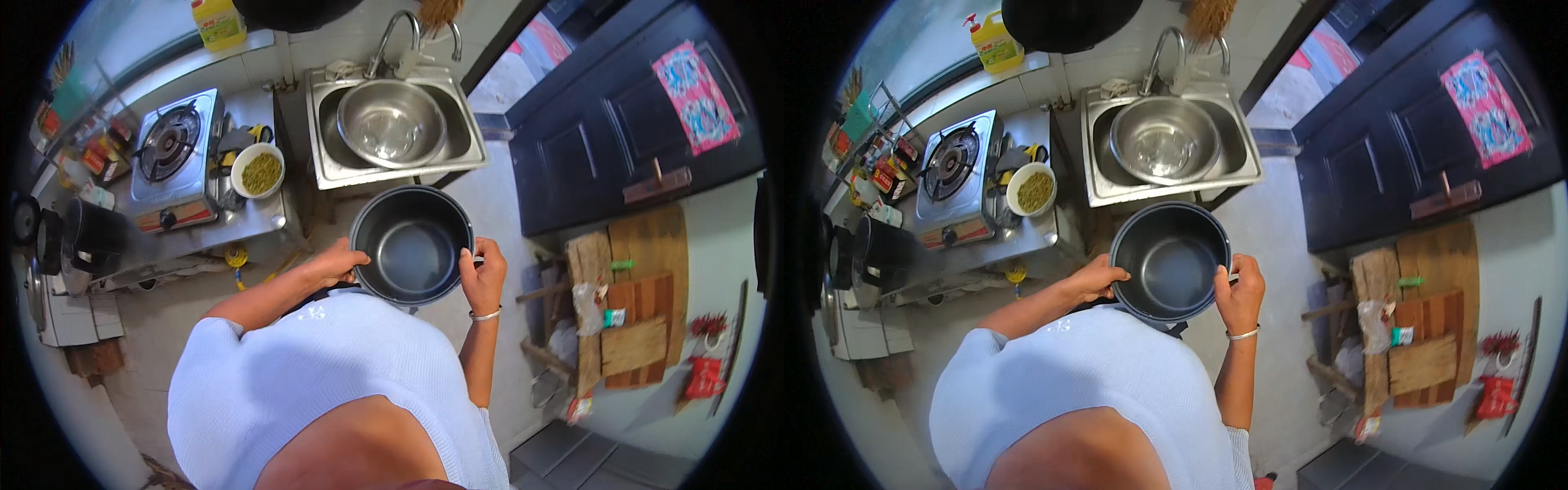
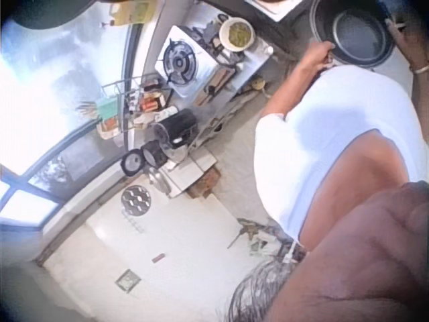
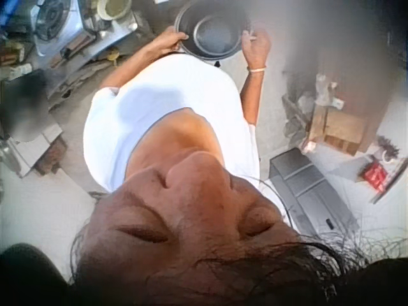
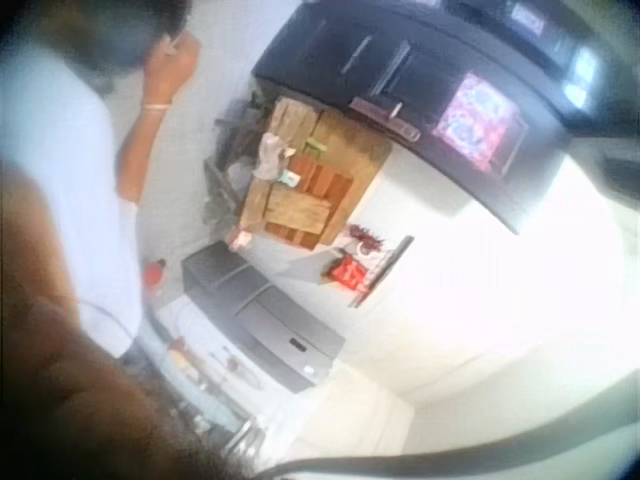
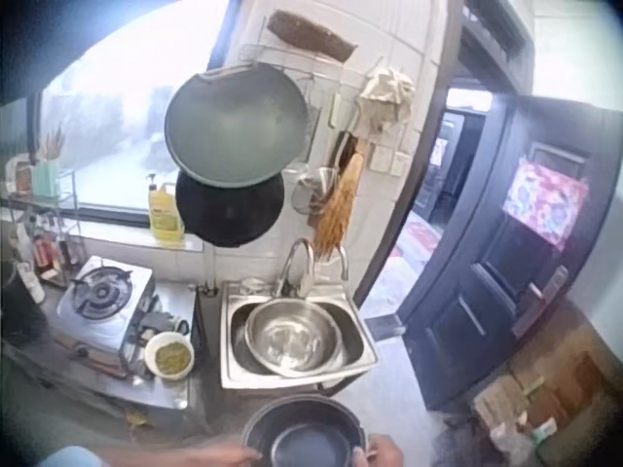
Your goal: The person moves a pressure cooker and a rice cooker in the kitchen. They rinse the inner pot of the rice cooker under a tap and then pour green mung beans from a bowl into the pot. The person then washes the beans in the pot under running water and transfers them into the rice cooker.
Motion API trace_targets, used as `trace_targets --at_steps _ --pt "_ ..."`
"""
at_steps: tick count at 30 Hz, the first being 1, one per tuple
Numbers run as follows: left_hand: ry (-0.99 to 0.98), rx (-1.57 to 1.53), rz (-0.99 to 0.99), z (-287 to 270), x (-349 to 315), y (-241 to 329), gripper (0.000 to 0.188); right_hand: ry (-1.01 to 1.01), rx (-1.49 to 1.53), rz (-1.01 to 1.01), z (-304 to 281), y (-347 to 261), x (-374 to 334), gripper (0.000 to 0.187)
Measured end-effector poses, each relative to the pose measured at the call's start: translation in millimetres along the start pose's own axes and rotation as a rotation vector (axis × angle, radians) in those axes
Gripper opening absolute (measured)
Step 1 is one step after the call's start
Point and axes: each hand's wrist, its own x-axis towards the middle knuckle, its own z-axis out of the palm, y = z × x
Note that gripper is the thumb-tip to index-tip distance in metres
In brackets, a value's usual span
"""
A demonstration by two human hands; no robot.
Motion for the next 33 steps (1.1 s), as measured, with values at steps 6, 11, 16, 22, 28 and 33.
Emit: trace_targets --at_steps 6,11,16,22,28,33 --pt "0.208 -0.104 0.121 -37 31 78 0.02 -0.208 0.578 0.26 50 33 137 0.015" --pt "0.439 -0.125 0.141 -47 52 137 0.019 -0.328 0.458 0.197 120 107 254 0.014" --pt "0.615 -0.14 0.15 -57 84 160 0.025 -0.443 0.182 -0.284 230 134 375 0.036" --pt "0.806 -0.211 0.117 -39 103 179 0.023 -0.405 -0.035 -0.623 338 119 465 0.049" --pt "0.966 -0.399 0.098 -19 121 189 0.02 -0.728 -0.207 -0.596 388 125 480 0.075" --pt "0.971 -0.35 0.105 -20 144 215 0.022 -0.246 -0.326 -0.731 441 202 492 0.074"
